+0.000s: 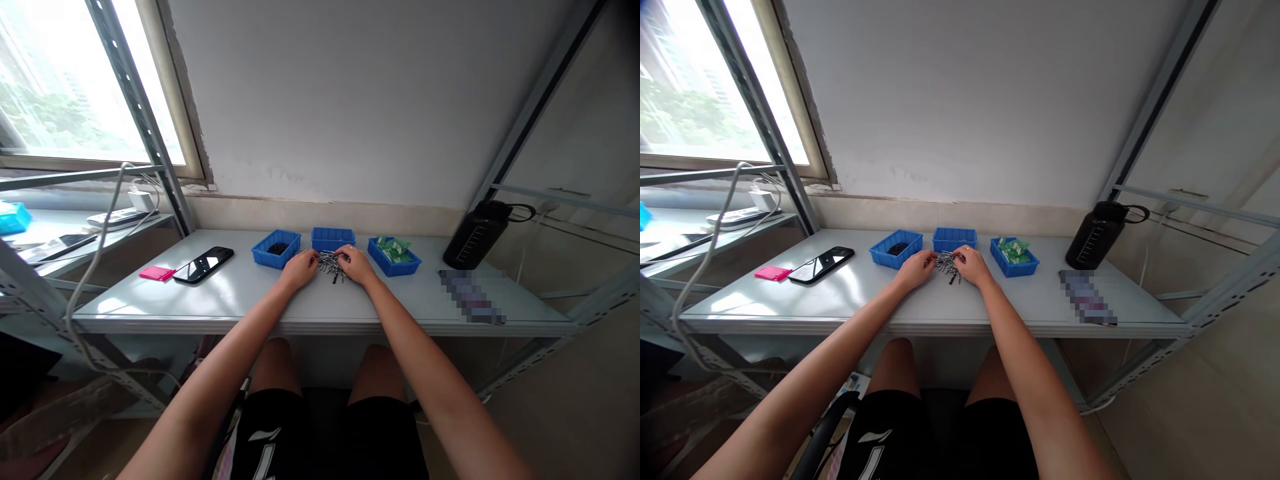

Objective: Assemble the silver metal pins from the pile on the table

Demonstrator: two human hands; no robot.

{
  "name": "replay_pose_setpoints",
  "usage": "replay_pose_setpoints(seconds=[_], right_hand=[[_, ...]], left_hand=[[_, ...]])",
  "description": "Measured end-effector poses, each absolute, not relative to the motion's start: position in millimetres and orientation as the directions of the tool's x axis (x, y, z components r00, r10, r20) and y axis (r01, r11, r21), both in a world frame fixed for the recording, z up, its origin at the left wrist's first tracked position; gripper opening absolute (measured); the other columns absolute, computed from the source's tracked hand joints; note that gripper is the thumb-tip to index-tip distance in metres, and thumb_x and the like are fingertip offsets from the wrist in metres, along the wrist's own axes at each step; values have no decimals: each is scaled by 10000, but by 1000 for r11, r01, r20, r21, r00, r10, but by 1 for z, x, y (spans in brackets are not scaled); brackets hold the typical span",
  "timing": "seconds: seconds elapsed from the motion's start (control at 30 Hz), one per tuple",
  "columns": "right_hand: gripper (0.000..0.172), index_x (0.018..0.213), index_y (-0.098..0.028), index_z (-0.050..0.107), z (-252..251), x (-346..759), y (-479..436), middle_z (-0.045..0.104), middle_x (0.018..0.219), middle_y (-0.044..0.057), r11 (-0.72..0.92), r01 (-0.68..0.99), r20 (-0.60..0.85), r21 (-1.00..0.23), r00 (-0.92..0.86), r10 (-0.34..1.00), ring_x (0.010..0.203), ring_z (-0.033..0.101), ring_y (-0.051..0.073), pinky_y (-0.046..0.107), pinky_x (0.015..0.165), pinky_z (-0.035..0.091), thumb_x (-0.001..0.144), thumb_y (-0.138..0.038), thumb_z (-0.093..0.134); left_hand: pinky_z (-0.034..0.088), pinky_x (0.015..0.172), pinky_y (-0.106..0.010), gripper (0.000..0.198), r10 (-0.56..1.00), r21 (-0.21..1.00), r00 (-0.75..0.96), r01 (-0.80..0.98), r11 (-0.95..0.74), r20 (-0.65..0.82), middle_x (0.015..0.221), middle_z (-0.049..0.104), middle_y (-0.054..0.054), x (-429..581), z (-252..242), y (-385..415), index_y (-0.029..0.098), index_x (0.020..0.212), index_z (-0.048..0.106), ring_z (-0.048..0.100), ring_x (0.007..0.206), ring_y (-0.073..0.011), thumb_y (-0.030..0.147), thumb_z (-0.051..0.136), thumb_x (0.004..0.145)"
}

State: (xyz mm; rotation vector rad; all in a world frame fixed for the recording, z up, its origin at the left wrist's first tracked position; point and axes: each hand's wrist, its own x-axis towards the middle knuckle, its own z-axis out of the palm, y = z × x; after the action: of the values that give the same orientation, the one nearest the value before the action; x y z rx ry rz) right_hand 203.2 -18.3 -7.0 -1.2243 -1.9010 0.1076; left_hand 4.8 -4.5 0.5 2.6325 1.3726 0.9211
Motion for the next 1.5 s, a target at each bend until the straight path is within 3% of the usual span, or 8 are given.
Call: replay_pose_setpoints(seconds=[0.23, 0.4, 0.73, 0.9, 1.13, 1.37, 1.5], right_hand=[[442, 1216, -168, 560, -19, 215, -3, 493, 1293, 118, 385, 756, 599, -529, 10, 801, 766, 588, 167, 377, 879, 450, 796, -231, 437], [510, 1272, -153, 523, -26, 222, 7, 434, 1376, 140, 346, 763, 568, -546, 33, 823, 826, 604, 192, 389, 896, 448, 770, -231, 481], [340, 1041, -154, 627, -18, 227, 1, 620, 1056, 118, 310, 710, 594, -632, 187, 782, 790, 588, 195, 367, 810, 473, 798, -251, 409], [278, 908, -193, 659, -16, 223, -3, 675, 880, 53, 331, 677, 579, -657, 174, 796, 738, 596, 181, 329, 757, 480, 770, -250, 425], [237, 837, -208, 674, -14, 218, -8, 685, 825, 26, 343, 664, 553, -665, 130, 823, 716, 592, 167, 312, 757, 471, 740, -246, 462], [234, 844, -199, 677, -12, 216, -10, 688, 820, 35, 354, 665, 537, -658, 84, 839, 729, 603, 173, 310, 741, 471, 741, -238, 471], [229, 837, -195, 677, -11, 215, -11, 689, 822, 35, 359, 665, 539, -655, 77, 839, 735, 603, 172, 310, 751, 469, 740, -226, 472]], left_hand=[[467, 721, -293, 213, 772, 265, 479, 749, -608, 418, 941, 677, -75, 7, -1, -6, 183, 972, 616, 623, 837, -224, 212, 442, 852], [467, 719, -306, 218, 764, 247, 505, 744, -621, 401, 931, 678, -69, 7, -2, -6, 193, 958, 619, 622, 832, -230, 212, 430, 851], [463, 747, -300, 213, 723, 240, 561, 697, -676, 404, 968, 657, -63, 6, 0, -8, 202, 931, 632, 605, 874, -223, 237, 440, 845], [469, 737, -289, 208, 704, 230, 596, 677, -700, 387, 926, 646, -59, 7, 1, -9, 207, 868, 656, 604, 851, -215, 340, 499, 833], [464, 754, -291, 228, 707, 212, 597, 687, -695, 379, 908, 644, -63, 8, -4, -5, 202, 842, 658, 595, 863, -221, 382, 518, 830], [463, 764, -284, 271, 674, 188, 631, 661, -726, 384, 998, 639, -53, 12, -3, -10, 225, 1037, 632, 601, 890, -213, 378, 532, 837], [462, 789, -290, 251, 653, 158, 657, 649, -744, 376, 986, 640, -65, 14, -2, -12, 213, 966, 662, 595, 922, -219, 368, 492, 864]])
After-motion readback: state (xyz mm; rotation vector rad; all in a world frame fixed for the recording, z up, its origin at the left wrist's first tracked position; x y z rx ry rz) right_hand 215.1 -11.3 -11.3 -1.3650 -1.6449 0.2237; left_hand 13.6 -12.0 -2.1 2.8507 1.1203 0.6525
